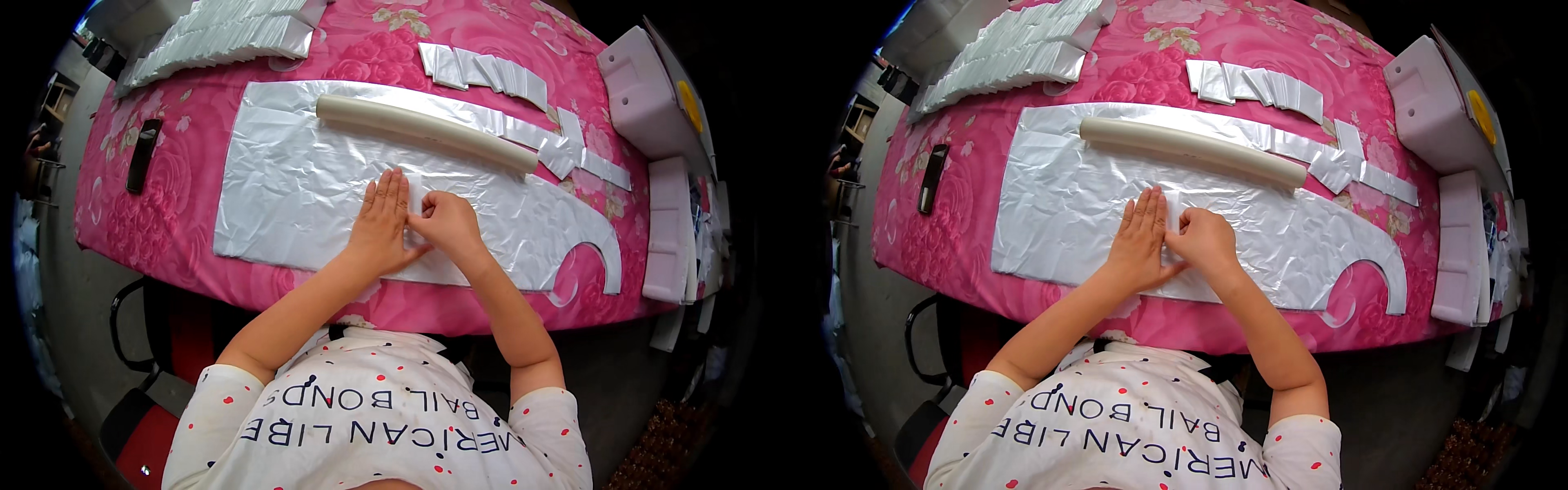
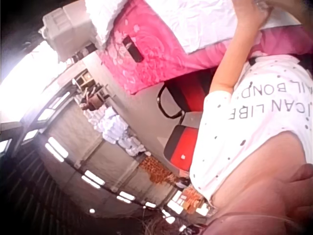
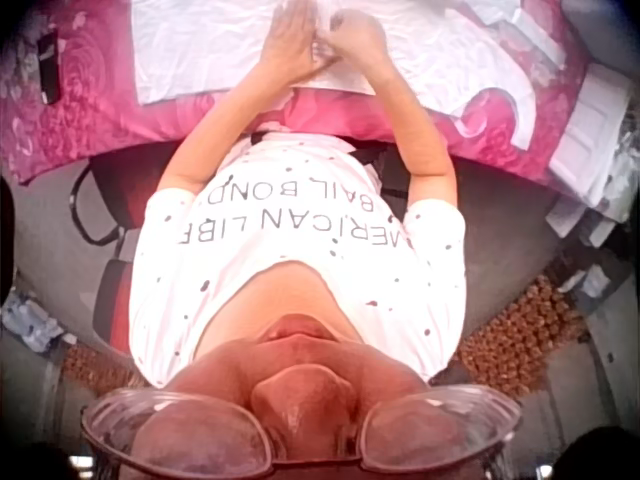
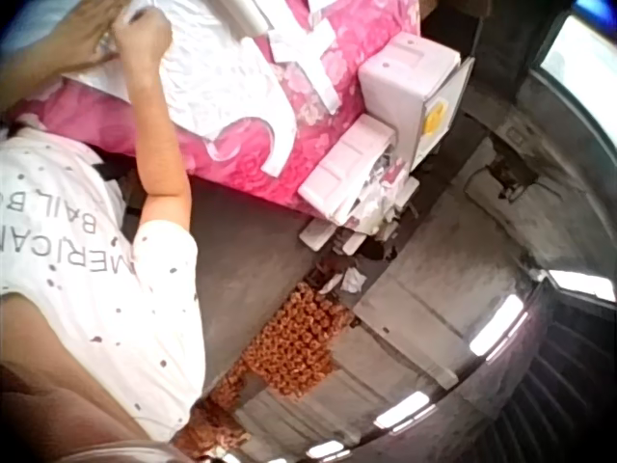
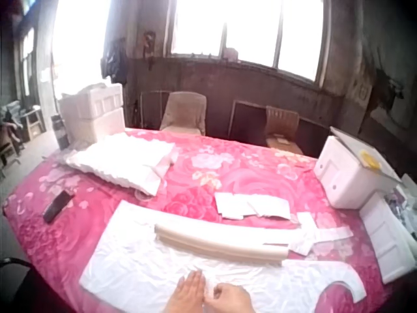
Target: The person wraps small white rectangular items in clear plastic film on a pink floral tablecloth. They unroll the film, place an item on it, fold the film around the item, and stack the wrapped units. The person repeats this process multiple times, creating a growing stack of wrapped items.
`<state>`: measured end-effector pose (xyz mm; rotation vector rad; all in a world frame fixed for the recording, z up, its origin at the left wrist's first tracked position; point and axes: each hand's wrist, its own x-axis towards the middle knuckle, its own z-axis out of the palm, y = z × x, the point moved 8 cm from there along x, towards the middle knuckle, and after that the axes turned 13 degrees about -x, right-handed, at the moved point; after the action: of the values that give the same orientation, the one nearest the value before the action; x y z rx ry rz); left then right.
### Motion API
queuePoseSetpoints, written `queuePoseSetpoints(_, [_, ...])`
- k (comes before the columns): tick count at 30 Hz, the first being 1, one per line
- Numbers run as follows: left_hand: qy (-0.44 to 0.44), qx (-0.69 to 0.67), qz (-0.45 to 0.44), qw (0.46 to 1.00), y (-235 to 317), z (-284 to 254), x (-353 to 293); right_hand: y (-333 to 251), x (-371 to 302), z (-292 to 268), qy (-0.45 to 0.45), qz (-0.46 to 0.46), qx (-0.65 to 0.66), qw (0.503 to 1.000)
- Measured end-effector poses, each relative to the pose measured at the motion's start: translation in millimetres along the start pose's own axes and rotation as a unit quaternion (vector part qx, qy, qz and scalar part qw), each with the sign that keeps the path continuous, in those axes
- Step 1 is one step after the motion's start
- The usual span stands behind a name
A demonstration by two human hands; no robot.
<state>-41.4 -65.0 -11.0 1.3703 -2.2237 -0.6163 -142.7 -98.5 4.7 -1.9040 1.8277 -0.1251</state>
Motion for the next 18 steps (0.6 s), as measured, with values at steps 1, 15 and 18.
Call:
queuePoseSetpoints(1, [0.003, 0.002, 0.003, 1.000, 0.7, 0.3, -0.5, 1.2, -2.8, -0.8, 0.010, 0.004, -0.006, 1.000])
queuePoseSetpoints(15, [-0.060, 0.053, 0.114, 0.990, 15.8, -11.5, -22.4, 18.9, -15.4, -0.8, -0.002, 0.027, 0.035, 0.999])
queuePoseSetpoints(18, [-0.069, 0.057, 0.104, 0.991, 18.5, -17.1, -35.8, 21.4, -15.8, -2.7, 0.006, 0.028, 0.028, 0.999])
